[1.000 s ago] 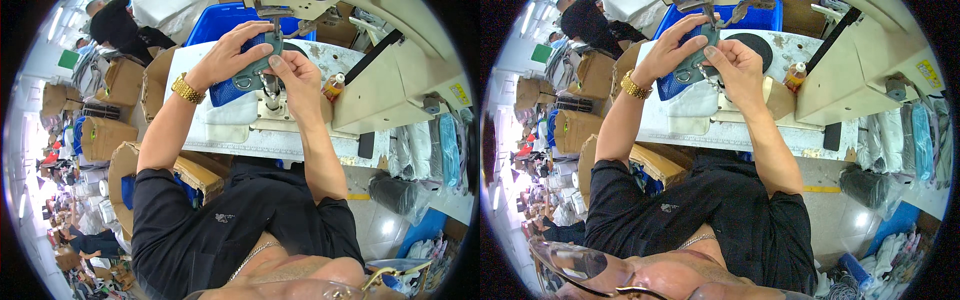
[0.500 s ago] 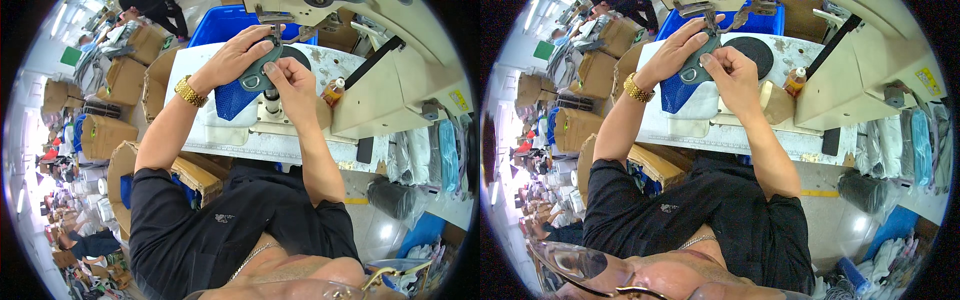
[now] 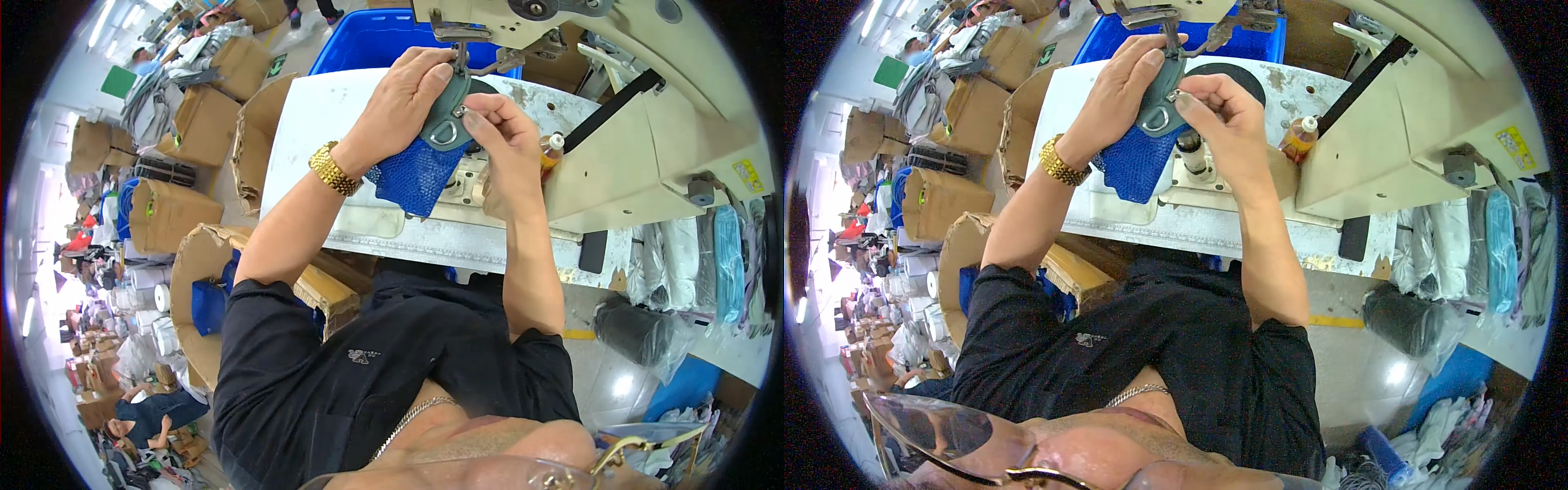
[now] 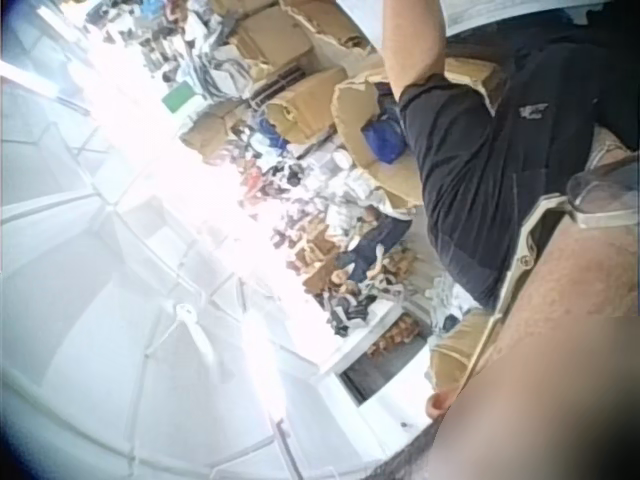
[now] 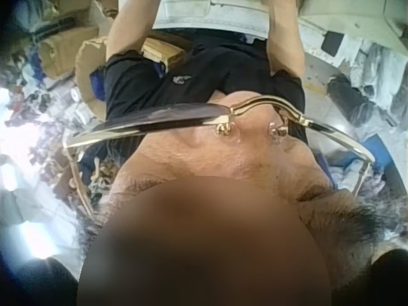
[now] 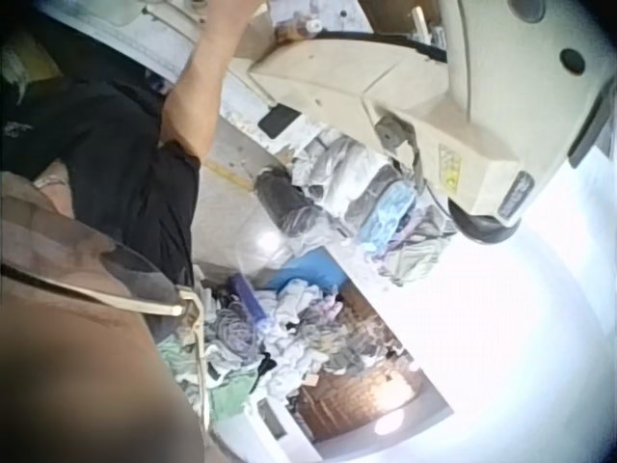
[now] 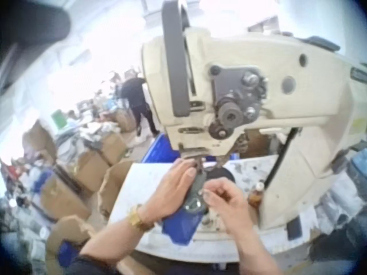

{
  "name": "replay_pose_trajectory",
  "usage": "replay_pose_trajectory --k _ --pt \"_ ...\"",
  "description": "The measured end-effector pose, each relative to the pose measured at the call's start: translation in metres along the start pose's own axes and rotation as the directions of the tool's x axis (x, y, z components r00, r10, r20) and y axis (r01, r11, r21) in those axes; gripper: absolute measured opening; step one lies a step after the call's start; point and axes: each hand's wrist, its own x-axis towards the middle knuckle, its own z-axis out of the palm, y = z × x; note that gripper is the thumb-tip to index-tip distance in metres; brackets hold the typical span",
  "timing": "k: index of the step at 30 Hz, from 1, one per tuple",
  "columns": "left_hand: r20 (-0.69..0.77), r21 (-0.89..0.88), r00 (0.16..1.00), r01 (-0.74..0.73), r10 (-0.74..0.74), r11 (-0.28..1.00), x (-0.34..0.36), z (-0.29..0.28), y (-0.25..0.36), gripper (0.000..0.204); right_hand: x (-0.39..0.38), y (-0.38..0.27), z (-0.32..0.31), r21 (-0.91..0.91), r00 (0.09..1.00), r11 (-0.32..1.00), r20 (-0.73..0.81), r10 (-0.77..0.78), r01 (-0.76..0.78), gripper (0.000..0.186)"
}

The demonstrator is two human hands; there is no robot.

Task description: Sewing blue mesh fabric pieces together using an industrial sewing machine.

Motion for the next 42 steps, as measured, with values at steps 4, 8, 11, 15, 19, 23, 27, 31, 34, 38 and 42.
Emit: replay_pose_trajectory --k 4,8,11,15,19,23,27,31,34,38,42 --pt "-0.054 0.197 0.989 -0.125 0.139 0.972 -0.007 0.002 0.005 0.044 0.003 0.0 -0.007 -0.039 0.999 0.999 0.013 -0.03 0.031 0.012" --pt "0.031 0.281 0.987 -0.157 0.155 0.947 -0.028 -0.001 0.021 0.074 0.003 -0.002 -0.007 -0.123 0.999 0.992 -0.002 -0.035 0.035 0.013" --pt "0.056 0.315 0.992 -0.127 0.115 0.941 -0.029 0.0 0.02 0.088 0.004 -0.003 -0.004 -0.14 0.999 0.99 -0.023 -0.033 0.03 0.014" --pt "0.034 0.325 0.994 -0.109 0.104 0.939 -0.027 0.004 0.019 0.088 0.008 -0.001 -0.005 -0.142 0.997 0.988 -0.056 -0.062 0.053 0.015" --pt "-0.005 0.349 0.993 -0.109 0.118 0.931 -0.028 0.01 0.02 0.088 0.011 -0.001 -0.005 -0.139 0.995 0.988 -0.057 -0.08 0.072 0.015" --pt "-0.027 0.363 0.995 -0.078 0.094 0.929 -0.026 0.013 0.024 0.087 0.015 -0.002 -0.007 -0.146 0.996 0.987 -0.047 -0.081 0.074 0.016" --pt "-0.06 0.381 0.995 -0.051 0.079 0.923 -0.025 0.017 0.026 0.087 0.021 -0.001 -0.011 -0.1 0.998 0.994 -0.017 -0.055 0.053 0.016" --pt "-0.08 0.4 0.994 -0.032 0.07 0.916 -0.023 0.02 0.033 0.087 0.027 0.0 -0.016 -0.083 0.999 0.995 0.006 -0.045 0.045 0.017" --pt "-0.098 0.423 0.994 -0.01 0.057 0.906 -0.022 0.022 0.034 0.086 0.029 0.0 -0.017 -0.034 0.999 0.999 0.024 -0.021 0.022 0.018" --pt "-0.122 0.444 0.988 -0.027 0.09 0.896 -0.018 0.022 0.035 0.084 0.037 0.001 -0.022 -0.059 0.999 0.998 0.045 -0.028 0.031 0.016" --pt "-0.157 0.441 0.985 0.004 0.073 0.897 -0.014 0.025 0.036 0.08 0.044 0.0 -0.021 -0.071 0.997 0.996 0.053 -0.057 0.061 0.015"
